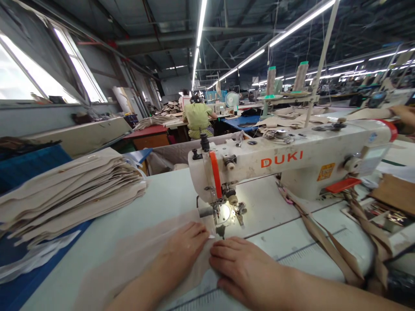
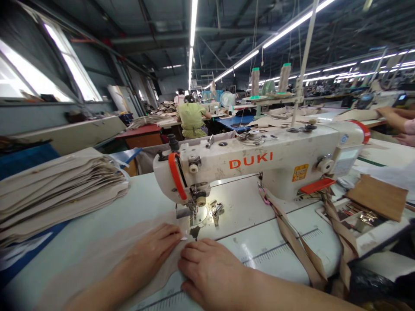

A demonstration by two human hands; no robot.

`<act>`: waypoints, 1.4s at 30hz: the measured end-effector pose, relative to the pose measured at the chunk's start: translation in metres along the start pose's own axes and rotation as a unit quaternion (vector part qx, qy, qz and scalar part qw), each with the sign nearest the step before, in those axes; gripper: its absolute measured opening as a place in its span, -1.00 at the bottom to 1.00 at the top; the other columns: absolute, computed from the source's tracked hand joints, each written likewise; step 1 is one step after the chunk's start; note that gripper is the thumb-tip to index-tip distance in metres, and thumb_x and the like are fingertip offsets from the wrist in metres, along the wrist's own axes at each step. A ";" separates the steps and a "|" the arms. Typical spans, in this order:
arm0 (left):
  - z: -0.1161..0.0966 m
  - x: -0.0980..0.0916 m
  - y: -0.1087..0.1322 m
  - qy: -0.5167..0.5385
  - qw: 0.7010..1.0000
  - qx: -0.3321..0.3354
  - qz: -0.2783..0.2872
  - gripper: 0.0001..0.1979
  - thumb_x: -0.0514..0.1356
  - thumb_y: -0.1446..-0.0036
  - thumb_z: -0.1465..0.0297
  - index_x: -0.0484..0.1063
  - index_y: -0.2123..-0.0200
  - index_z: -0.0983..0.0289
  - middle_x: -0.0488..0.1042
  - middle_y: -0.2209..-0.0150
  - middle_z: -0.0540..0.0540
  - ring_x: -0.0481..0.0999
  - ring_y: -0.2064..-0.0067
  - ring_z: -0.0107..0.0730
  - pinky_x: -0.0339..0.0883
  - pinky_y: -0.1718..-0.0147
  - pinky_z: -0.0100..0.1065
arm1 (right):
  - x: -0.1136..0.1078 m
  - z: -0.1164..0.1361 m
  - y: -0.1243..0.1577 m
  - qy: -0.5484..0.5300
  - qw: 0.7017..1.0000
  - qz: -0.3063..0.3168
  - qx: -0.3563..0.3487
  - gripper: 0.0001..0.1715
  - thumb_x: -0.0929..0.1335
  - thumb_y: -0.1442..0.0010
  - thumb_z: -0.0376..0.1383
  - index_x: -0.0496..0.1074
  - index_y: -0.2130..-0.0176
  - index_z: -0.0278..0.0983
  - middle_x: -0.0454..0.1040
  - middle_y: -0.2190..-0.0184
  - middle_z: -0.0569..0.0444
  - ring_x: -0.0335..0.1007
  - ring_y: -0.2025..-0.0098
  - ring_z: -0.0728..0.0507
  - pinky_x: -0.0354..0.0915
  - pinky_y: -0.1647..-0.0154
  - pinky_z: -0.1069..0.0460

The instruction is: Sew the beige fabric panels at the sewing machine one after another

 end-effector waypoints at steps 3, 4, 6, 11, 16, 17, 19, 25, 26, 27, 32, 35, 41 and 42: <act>-0.003 -0.001 -0.001 0.011 1.000 0.025 -0.004 -0.71 0.02 -0.19 0.65 0.47 0.19 0.28 0.55 0.21 0.09 0.53 0.17 -0.27 0.48 0.14 -0.25 | 0.000 0.000 0.001 -0.010 1.000 -0.004 0.003 -0.66 0.32 -0.34 -0.23 0.44 -0.04 -0.34 0.47 -0.09 -0.09 0.35 -0.12 -0.22 0.23 -0.17 -0.07; -0.005 -0.002 -0.002 0.015 0.999 0.032 -0.014 -0.71 0.01 -0.19 0.65 0.47 0.20 0.28 0.56 0.21 0.09 0.54 0.18 -0.26 0.49 0.15 -0.25 | 0.000 0.000 0.001 -0.012 1.000 -0.004 0.003 -0.65 0.32 -0.34 -0.23 0.43 -0.05 -0.35 0.47 -0.10 -0.09 0.34 -0.12 -0.22 0.23 -0.17 -0.08; -0.008 -0.006 -0.002 0.021 0.998 0.037 -0.038 -0.69 -0.03 -0.19 0.65 0.46 0.23 0.27 0.56 0.23 0.09 0.55 0.21 -0.25 0.49 0.18 -0.26 | -0.001 0.000 0.001 -0.015 1.000 -0.006 0.001 -0.65 0.30 -0.35 -0.24 0.43 -0.06 -0.35 0.46 -0.10 -0.09 0.34 -0.14 -0.22 0.23 -0.19 -0.08; -0.012 -0.005 -0.002 0.006 0.998 0.049 -0.050 -0.70 -0.04 -0.21 0.65 0.43 0.26 0.24 0.56 0.26 0.07 0.56 0.26 -0.28 0.49 0.23 -0.30 | 0.000 -0.001 0.001 -0.020 1.000 -0.005 0.004 -0.64 0.31 -0.34 -0.24 0.42 -0.07 -0.35 0.45 -0.13 -0.11 0.33 -0.16 -0.23 0.22 -0.20 -0.07; -0.012 -0.004 0.001 -0.012 0.996 0.053 -0.068 -0.71 -0.05 -0.23 0.65 0.41 0.21 0.25 0.56 0.24 0.08 0.56 0.24 -0.26 0.50 0.20 -0.26 | 0.000 -0.001 0.001 -0.014 1.000 -0.003 0.003 -0.64 0.31 -0.34 -0.24 0.42 -0.07 -0.35 0.44 -0.13 -0.09 0.33 -0.16 -0.24 0.24 -0.20 -0.08; -0.012 -0.003 0.001 -0.016 0.996 0.054 -0.070 -0.71 -0.05 -0.23 0.66 0.40 0.20 0.26 0.56 0.24 0.08 0.56 0.24 -0.26 0.50 0.19 -0.26 | 0.001 -0.001 0.001 -0.013 1.000 -0.002 0.003 -0.64 0.31 -0.34 -0.24 0.42 -0.06 -0.35 0.44 -0.13 -0.09 0.33 -0.15 -0.24 0.24 -0.19 -0.08; -0.012 -0.001 0.000 -0.023 0.996 0.051 -0.069 -0.72 -0.03 -0.22 0.67 0.39 0.19 0.26 0.55 0.25 0.07 0.56 0.23 -0.27 0.50 0.17 -0.26 | 0.001 0.000 0.001 -0.012 1.000 -0.001 0.001 -0.65 0.31 -0.34 -0.24 0.42 -0.06 -0.35 0.44 -0.13 -0.09 0.33 -0.15 -0.24 0.24 -0.19 -0.07; -0.013 -0.004 -0.002 -0.022 0.995 0.047 -0.084 -0.71 -0.02 -0.19 0.70 0.38 0.21 0.26 0.55 0.28 0.05 0.55 0.25 -0.29 0.49 0.17 -0.28 | 0.001 -0.001 0.001 -0.013 1.000 -0.003 -0.002 -0.65 0.32 -0.33 -0.25 0.42 -0.05 -0.35 0.46 -0.11 -0.11 0.34 -0.14 -0.23 0.25 -0.18 -0.06; -0.014 -0.006 -0.002 -0.020 0.994 0.049 -0.092 -0.70 -0.03 -0.20 0.70 0.38 0.22 0.26 0.55 0.29 0.05 0.55 0.26 -0.29 0.50 0.18 -0.28 | 0.000 -0.001 0.000 -0.013 1.000 -0.005 -0.003 -0.65 0.32 -0.33 -0.25 0.42 -0.05 -0.35 0.46 -0.11 -0.11 0.34 -0.14 -0.23 0.25 -0.18 -0.06; -0.015 -0.008 -0.002 -0.021 0.993 0.052 -0.101 -0.69 -0.05 -0.20 0.70 0.38 0.22 0.26 0.55 0.29 0.05 0.55 0.26 -0.29 0.50 0.19 -0.28 | 0.000 0.000 0.000 -0.012 1.000 -0.005 -0.004 -0.65 0.32 -0.33 -0.25 0.42 -0.06 -0.35 0.46 -0.11 -0.11 0.34 -0.14 -0.22 0.25 -0.18 -0.06; -0.018 -0.013 -0.001 -0.038 0.990 0.058 -0.125 -0.67 -0.10 -0.23 0.70 0.37 0.18 0.28 0.55 0.28 0.06 0.56 0.25 -0.29 0.50 0.18 -0.28 | 0.002 -0.001 0.000 -0.011 1.000 -0.001 -0.001 -0.65 0.32 -0.34 -0.24 0.41 -0.07 -0.34 0.46 -0.12 -0.10 0.33 -0.15 -0.22 0.23 -0.19 -0.06; -0.016 -0.010 0.000 -0.035 0.991 0.053 -0.118 -0.67 -0.09 -0.24 0.70 0.38 0.18 0.28 0.55 0.28 0.06 0.55 0.25 -0.29 0.49 0.18 -0.28 | 0.005 -0.003 -0.001 -0.013 1.000 0.007 0.001 -0.63 0.33 -0.32 -0.24 0.41 -0.07 -0.35 0.45 -0.12 -0.10 0.33 -0.16 -0.23 0.23 -0.20 -0.06; -0.012 -0.002 0.002 -0.030 0.993 0.046 -0.105 -0.68 -0.07 -0.24 0.68 0.38 0.14 0.28 0.55 0.24 0.08 0.56 0.21 -0.27 0.50 0.15 -0.25 | 0.010 -0.004 -0.002 -0.007 1.000 0.018 -0.004 -0.63 0.34 -0.30 -0.26 0.43 -0.05 -0.39 0.46 -0.11 -0.13 0.34 -0.16 -0.24 0.24 -0.21 -0.06; -0.012 -0.002 0.003 -0.030 0.993 0.045 -0.102 -0.68 -0.06 -0.23 0.69 0.38 0.14 0.28 0.55 0.24 0.08 0.56 0.21 -0.28 0.50 0.14 -0.26 | 0.011 -0.004 -0.002 -0.007 1.000 0.017 -0.005 -0.64 0.34 -0.30 -0.27 0.43 -0.05 -0.39 0.47 -0.10 -0.12 0.34 -0.15 -0.24 0.24 -0.21 -0.06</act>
Point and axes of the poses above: each hand's wrist, its own y-axis away from the middle knuckle, its own x-axis out of the palm, z = x × y, the point moved 10 cm from there along -y, towards the middle knuckle
